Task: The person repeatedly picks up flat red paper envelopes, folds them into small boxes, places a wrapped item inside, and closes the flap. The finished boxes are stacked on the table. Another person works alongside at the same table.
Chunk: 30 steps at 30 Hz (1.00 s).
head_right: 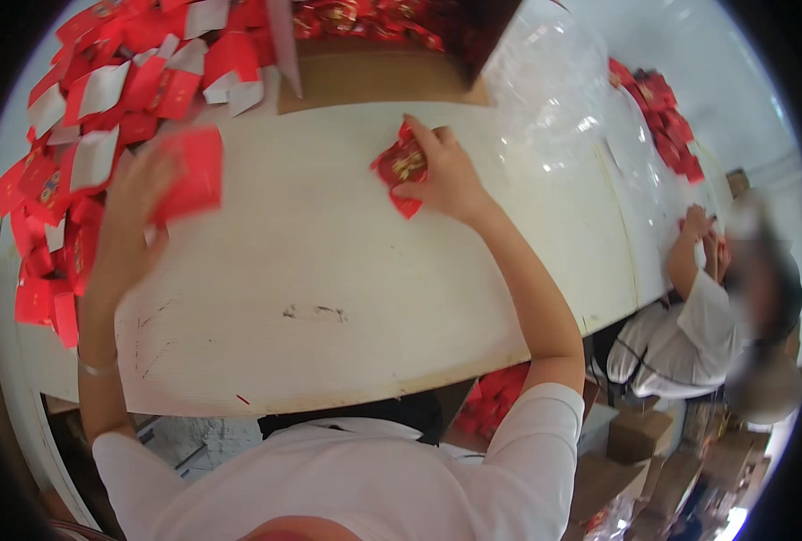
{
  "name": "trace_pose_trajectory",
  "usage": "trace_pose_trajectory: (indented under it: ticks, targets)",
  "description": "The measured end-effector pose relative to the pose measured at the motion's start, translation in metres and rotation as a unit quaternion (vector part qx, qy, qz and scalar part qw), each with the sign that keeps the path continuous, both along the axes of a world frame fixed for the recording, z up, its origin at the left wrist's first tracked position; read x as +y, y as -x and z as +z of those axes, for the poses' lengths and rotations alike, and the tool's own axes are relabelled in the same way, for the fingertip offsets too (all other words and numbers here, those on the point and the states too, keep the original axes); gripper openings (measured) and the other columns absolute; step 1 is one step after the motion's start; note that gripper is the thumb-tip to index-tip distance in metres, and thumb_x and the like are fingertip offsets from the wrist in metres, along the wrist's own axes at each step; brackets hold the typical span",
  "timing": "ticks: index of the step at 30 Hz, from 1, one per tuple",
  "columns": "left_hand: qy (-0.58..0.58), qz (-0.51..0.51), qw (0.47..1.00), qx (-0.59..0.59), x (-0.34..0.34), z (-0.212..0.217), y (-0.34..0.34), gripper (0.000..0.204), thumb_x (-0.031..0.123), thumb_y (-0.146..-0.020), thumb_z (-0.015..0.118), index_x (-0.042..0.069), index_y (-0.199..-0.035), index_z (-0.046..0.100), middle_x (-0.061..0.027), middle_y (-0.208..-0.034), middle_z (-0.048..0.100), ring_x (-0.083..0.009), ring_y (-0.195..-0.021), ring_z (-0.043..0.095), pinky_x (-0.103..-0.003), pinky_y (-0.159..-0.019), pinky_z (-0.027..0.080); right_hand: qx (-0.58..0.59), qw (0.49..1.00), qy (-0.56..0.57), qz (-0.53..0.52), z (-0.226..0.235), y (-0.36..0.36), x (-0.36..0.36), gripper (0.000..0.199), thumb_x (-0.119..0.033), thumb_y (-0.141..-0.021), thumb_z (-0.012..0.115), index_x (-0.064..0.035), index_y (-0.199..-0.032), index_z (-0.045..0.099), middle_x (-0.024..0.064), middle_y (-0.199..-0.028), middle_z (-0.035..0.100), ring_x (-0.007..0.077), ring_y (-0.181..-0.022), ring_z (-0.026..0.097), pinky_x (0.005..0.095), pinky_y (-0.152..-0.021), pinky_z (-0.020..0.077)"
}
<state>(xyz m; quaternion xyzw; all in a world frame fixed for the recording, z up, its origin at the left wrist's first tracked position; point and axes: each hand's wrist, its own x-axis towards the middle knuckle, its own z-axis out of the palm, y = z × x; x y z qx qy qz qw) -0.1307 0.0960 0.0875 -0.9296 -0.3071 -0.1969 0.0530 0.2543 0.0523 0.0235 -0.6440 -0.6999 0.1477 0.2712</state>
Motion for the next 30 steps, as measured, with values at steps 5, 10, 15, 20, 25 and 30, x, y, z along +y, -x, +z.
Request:
trace_pose_trajectory:
  ticks: [5, 10, 15, 20, 25, 30]
  targets:
    - [0.011, -0.185, 0.974, 0.129, -0.063, -0.044, -0.029, 0.063, -0.006, -0.064, 0.053, 0.020, -0.121, 0.049, -0.0087, -0.137, 0.038, -0.0300, -0.129, 0.032, -0.058, -0.107, 0.017, 0.099, 0.991, 0.086, 0.015, 0.000, 0.003, -0.061, 0.080, -0.024, -0.071, 0.075, -0.0091, -0.137, 0.031, 0.0159, -0.115, 0.043, 0.0258, -0.110, 0.046, 0.0335, -0.094, 0.0390]
    - [0.053, -0.087, 0.995, 0.017, -0.073, -0.022, -0.036, 0.070, 0.000, -0.064, 0.059, 0.016, -0.130, 0.042, -0.0124, -0.131, 0.041, -0.0303, -0.119, 0.041, -0.047, -0.099, 0.032, 0.200, 0.975, 0.093, -0.021, -0.008, 0.003, -0.084, 0.079, -0.032, -0.072, 0.074, 0.0046, -0.130, 0.034, 0.0175, -0.108, 0.052, 0.0257, -0.101, 0.054, 0.0337, -0.087, 0.0435]
    - [0.410, 0.208, 0.887, -0.035, -0.093, -0.035, -0.025, 0.050, 0.024, -0.086, 0.054, 0.010, -0.132, 0.037, -0.0091, -0.077, 0.058, -0.0158, -0.061, 0.054, -0.029, -0.060, 0.044, 0.368, 0.922, 0.105, -0.053, -0.008, 0.016, -0.090, 0.071, -0.028, -0.070, 0.076, 0.0039, -0.120, 0.037, 0.0147, -0.104, 0.057, 0.0219, -0.094, 0.058, 0.0330, -0.083, 0.0463]
    - [0.621, 0.157, 0.743, -0.194, -0.090, -0.045, -0.064, 0.050, 0.038, -0.091, 0.048, 0.009, -0.130, 0.035, -0.0061, -0.082, 0.054, -0.0123, -0.065, 0.053, -0.025, -0.060, 0.045, 0.656, 0.741, 0.135, -0.042, -0.014, 0.071, -0.065, 0.062, -0.021, -0.075, 0.074, 0.0020, -0.116, 0.035, 0.0128, -0.102, 0.054, 0.0176, -0.095, 0.055, 0.0303, -0.084, 0.0448]
    - [0.473, 0.020, 0.848, -0.236, -0.090, -0.068, -0.093, 0.067, 0.040, -0.078, 0.067, 0.007, -0.126, 0.033, -0.0144, -0.115, 0.039, -0.0231, -0.098, 0.050, -0.033, -0.080, 0.047, 0.635, 0.757, 0.154, -0.007, -0.002, 0.095, -0.086, 0.054, -0.018, -0.077, 0.071, -0.0033, -0.114, 0.036, 0.0130, -0.107, 0.051, 0.0180, -0.101, 0.052, 0.0324, -0.085, 0.0434]
    - [0.403, -0.046, 0.874, -0.266, -0.092, -0.072, -0.105, 0.077, 0.032, -0.071, 0.076, 0.009, -0.128, 0.029, -0.0147, -0.128, 0.027, -0.0271, -0.111, 0.045, -0.037, -0.093, 0.042, 0.714, 0.680, 0.163, -0.036, -0.009, 0.079, -0.113, 0.049, -0.016, -0.079, 0.068, -0.0042, -0.114, 0.036, 0.0125, -0.110, 0.050, 0.0206, -0.105, 0.051, 0.0353, -0.089, 0.0411]
